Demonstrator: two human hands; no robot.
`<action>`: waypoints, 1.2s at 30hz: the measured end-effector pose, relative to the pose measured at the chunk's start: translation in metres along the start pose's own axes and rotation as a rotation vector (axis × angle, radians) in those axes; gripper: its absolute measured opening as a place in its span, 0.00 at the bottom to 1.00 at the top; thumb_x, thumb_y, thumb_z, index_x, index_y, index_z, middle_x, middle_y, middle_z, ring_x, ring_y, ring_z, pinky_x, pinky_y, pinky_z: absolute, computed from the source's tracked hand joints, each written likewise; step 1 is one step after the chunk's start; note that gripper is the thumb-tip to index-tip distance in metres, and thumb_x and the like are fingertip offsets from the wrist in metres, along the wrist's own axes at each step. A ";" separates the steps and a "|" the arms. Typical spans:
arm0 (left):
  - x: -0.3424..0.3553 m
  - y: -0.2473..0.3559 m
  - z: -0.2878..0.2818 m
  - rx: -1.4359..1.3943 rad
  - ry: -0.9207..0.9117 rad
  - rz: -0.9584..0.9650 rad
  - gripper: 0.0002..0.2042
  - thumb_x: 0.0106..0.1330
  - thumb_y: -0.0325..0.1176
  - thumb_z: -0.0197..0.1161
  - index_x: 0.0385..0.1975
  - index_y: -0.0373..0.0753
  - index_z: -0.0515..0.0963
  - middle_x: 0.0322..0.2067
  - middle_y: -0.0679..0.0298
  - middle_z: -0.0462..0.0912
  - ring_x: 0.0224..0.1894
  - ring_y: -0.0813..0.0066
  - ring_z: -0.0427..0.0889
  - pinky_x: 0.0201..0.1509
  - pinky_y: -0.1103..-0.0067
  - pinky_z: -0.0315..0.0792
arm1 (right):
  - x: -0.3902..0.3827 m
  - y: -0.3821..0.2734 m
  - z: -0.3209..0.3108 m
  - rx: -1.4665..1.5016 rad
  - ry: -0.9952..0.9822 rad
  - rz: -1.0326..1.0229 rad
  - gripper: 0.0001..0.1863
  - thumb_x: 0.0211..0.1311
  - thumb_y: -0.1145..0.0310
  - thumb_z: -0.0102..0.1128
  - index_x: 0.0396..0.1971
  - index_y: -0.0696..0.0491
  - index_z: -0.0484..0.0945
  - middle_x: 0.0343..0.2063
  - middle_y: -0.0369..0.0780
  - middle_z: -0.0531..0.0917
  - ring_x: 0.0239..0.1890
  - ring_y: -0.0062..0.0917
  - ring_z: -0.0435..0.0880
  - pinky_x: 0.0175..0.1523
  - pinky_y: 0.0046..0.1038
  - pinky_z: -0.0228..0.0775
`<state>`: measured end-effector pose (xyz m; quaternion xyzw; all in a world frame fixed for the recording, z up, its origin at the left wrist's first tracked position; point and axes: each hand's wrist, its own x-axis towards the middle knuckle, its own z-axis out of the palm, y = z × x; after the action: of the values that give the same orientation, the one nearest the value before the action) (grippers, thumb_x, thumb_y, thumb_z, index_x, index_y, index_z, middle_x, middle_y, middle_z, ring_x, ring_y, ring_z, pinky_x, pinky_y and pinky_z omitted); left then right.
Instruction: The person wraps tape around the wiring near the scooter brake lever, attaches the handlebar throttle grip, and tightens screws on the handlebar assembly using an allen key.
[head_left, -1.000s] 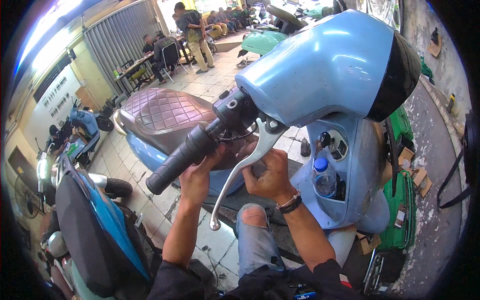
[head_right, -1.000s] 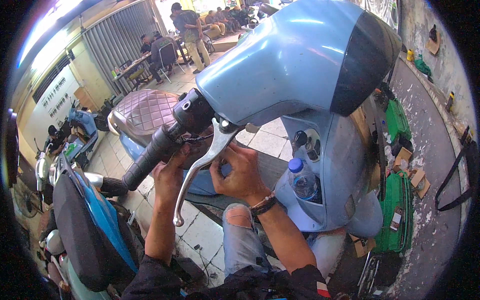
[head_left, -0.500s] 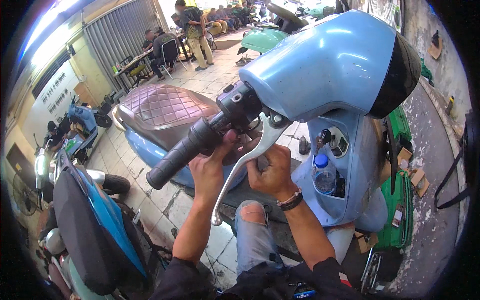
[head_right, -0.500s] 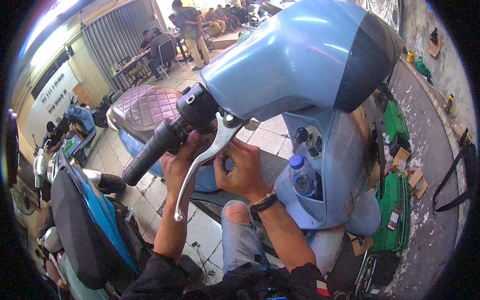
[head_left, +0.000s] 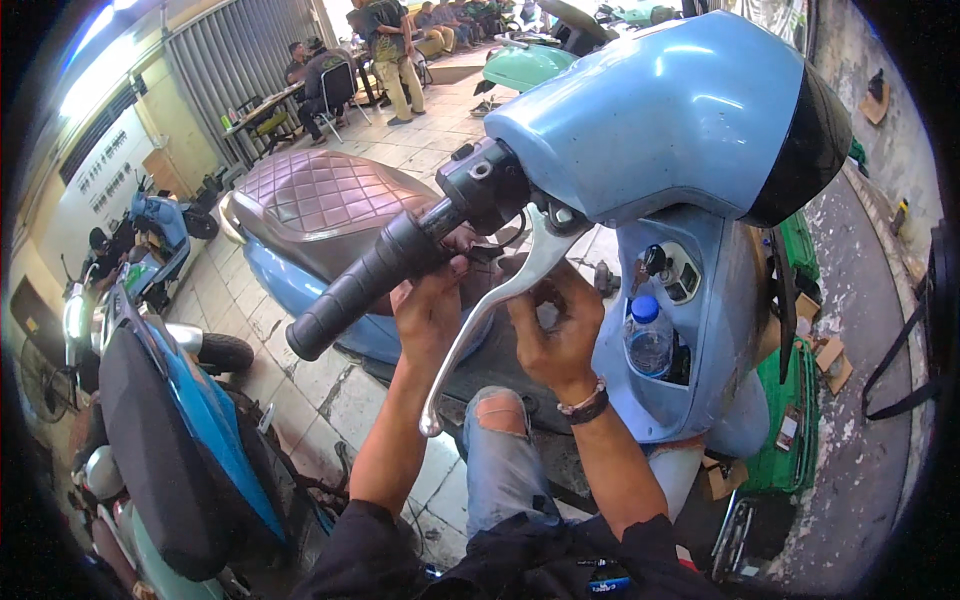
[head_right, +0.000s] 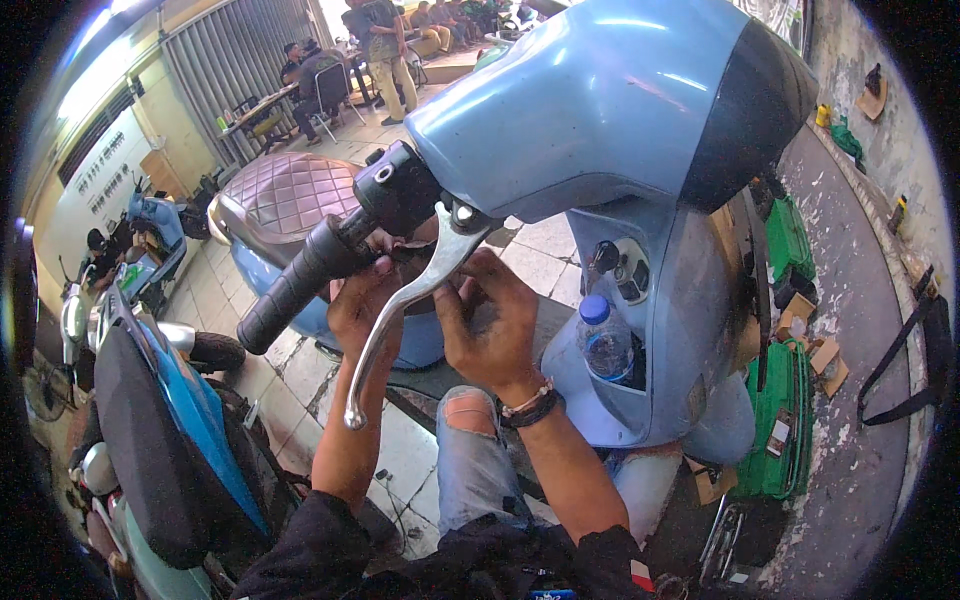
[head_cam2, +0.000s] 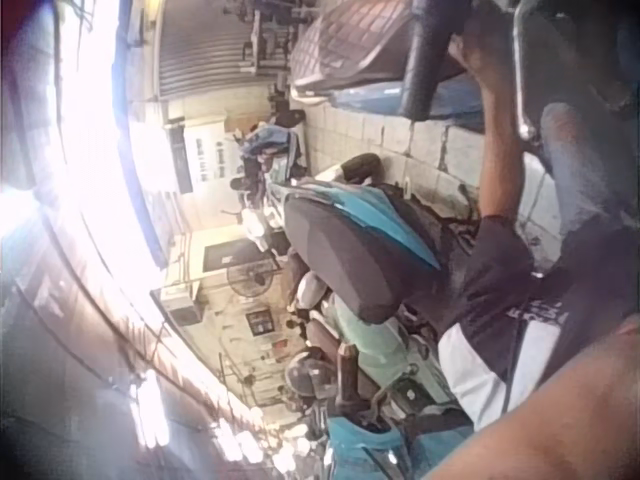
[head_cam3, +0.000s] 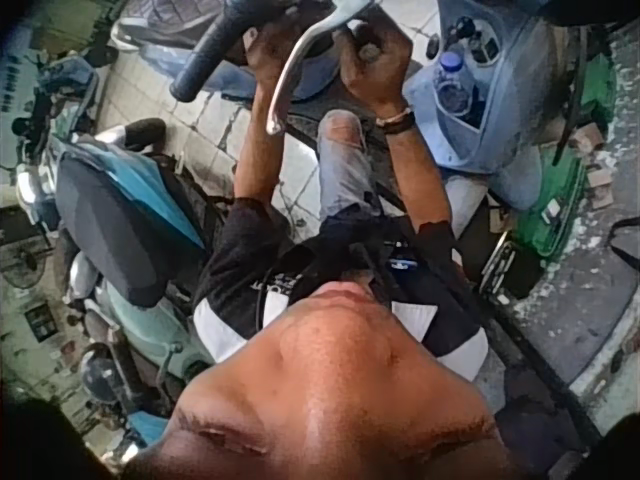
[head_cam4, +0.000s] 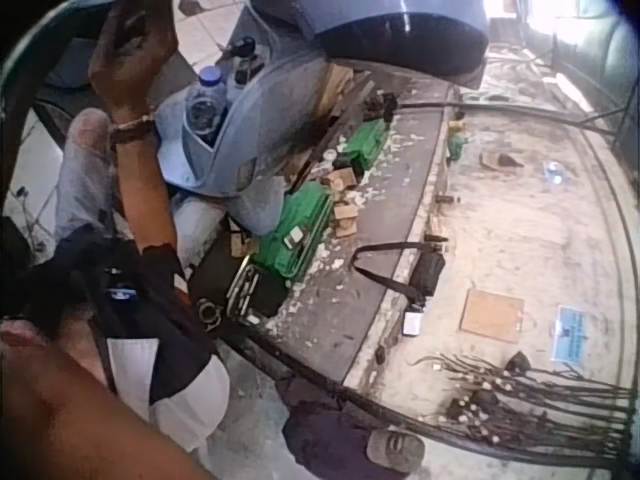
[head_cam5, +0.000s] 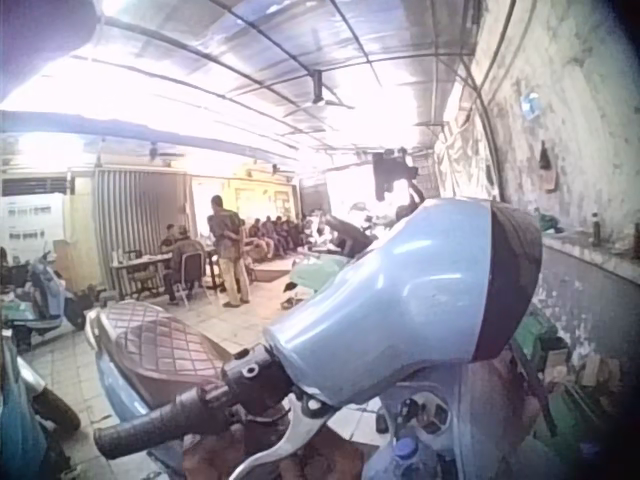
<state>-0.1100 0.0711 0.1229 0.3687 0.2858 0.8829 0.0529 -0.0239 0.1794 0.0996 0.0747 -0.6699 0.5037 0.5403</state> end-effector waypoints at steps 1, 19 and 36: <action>0.003 0.001 -0.002 -0.010 -0.043 -0.008 0.31 0.53 0.18 0.61 0.61 0.30 0.66 0.41 0.54 0.81 0.49 0.63 0.80 0.62 0.68 0.69 | -0.002 -0.002 0.000 0.103 -0.053 0.144 0.10 0.62 0.74 0.64 0.41 0.62 0.81 0.25 0.38 0.83 0.20 0.19 0.78 0.27 0.22 0.71; 0.003 -0.003 -0.004 0.054 -0.071 0.014 0.29 0.51 0.21 0.58 0.58 0.27 0.68 0.39 0.50 0.81 0.42 0.62 0.82 0.51 0.71 0.76 | 0.002 -0.019 0.001 0.659 -0.001 0.561 0.06 0.63 0.76 0.67 0.40 0.58 0.82 0.27 0.37 0.84 0.16 0.17 0.72 0.20 0.19 0.58; -0.009 0.004 -0.038 0.375 -0.002 0.028 0.30 0.61 0.21 0.66 0.65 0.36 0.67 0.52 0.55 0.79 0.54 0.65 0.80 0.62 0.68 0.76 | -0.009 -0.013 0.010 0.955 -0.061 0.763 0.13 0.67 0.69 0.65 0.43 0.63 0.80 0.32 0.46 0.87 0.21 0.28 0.86 0.22 0.29 0.82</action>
<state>-0.1288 0.0472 0.0977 0.3770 0.4404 0.8143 -0.0287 -0.0188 0.1616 0.1007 0.0776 -0.3648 0.9039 0.2093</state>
